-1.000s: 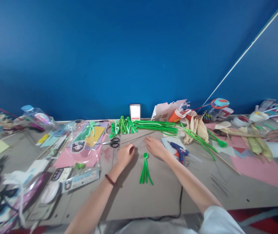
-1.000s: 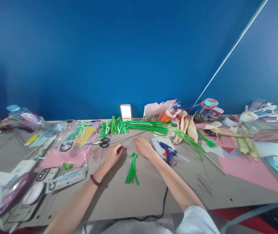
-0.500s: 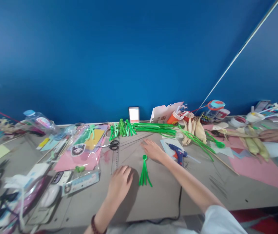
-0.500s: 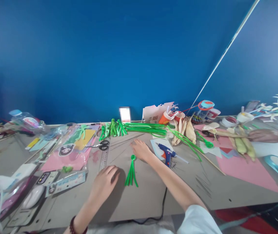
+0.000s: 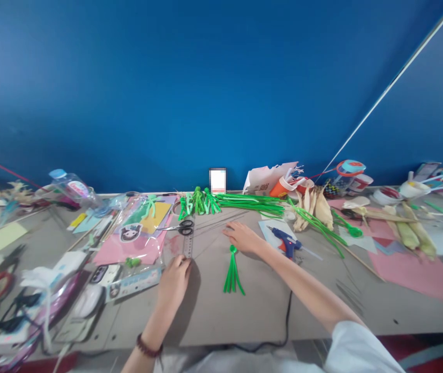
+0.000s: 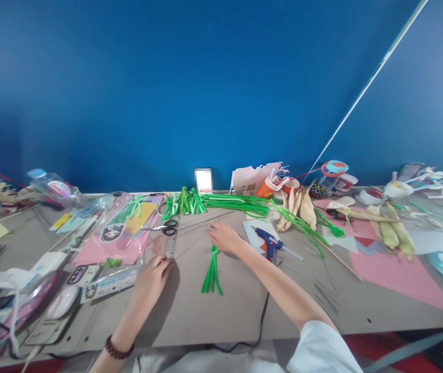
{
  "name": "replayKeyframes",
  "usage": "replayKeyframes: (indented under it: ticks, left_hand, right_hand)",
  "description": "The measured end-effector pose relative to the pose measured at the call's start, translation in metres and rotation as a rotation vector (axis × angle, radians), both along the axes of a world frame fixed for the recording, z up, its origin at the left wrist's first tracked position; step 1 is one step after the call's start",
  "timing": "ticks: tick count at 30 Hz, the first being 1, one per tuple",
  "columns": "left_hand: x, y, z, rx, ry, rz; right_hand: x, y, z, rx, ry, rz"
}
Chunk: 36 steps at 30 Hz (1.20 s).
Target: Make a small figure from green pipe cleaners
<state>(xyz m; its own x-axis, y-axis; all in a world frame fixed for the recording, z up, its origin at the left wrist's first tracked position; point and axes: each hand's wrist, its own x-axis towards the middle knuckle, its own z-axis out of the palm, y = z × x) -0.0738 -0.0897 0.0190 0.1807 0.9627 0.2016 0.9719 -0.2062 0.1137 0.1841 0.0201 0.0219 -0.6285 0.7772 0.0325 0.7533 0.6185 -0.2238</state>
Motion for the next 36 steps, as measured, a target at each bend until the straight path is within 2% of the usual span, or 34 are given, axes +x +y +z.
replayKeyframes:
  ticks: [5,9,13,17,20,23,26,29,32,34,36]
  left_hand:
    - [0.012,0.004,0.013,-0.108,0.113,-0.034]
    - [0.020,0.003,0.015,-0.135,0.174,-0.005]
    - [0.021,0.006,0.009,-0.098,0.186,0.032]
    - [0.017,0.006,0.010,0.033,0.120,0.044]
    - [0.014,0.004,0.024,0.182,0.010,0.028]
    - [0.014,0.003,0.048,0.286,-0.212,-0.033]
    - [0.017,0.006,0.073,0.263,-0.523,-0.107]
    - [0.024,0.015,0.094,0.281,-0.801,-0.159]
    - [0.041,0.032,0.103,0.205,-0.959,-0.213]
    - [0.055,0.045,0.101,0.081,-0.991,-0.233]
    - [0.066,0.056,0.094,0.023,-1.043,-0.231]
  right_hand:
    - [-0.003,0.000,0.003,0.001,0.025,0.013]
    - [-0.008,-0.002,0.007,0.008,0.034,0.044]
    - [-0.007,-0.003,0.009,0.005,0.047,0.038]
    - [-0.008,-0.002,0.011,0.003,0.083,0.028]
    - [-0.012,0.001,0.013,0.027,0.148,-0.013]
    - [-0.018,0.003,0.017,0.049,0.212,-0.058]
    - [-0.021,0.002,0.025,0.093,0.339,-0.085]
    - [-0.023,-0.005,0.039,0.098,0.542,-0.047]
    - [-0.028,-0.017,0.054,-0.048,0.799,-0.106]
    - [-0.033,-0.025,0.060,-0.230,0.945,-0.156]
    - [-0.036,-0.030,0.061,-0.400,1.033,-0.173]
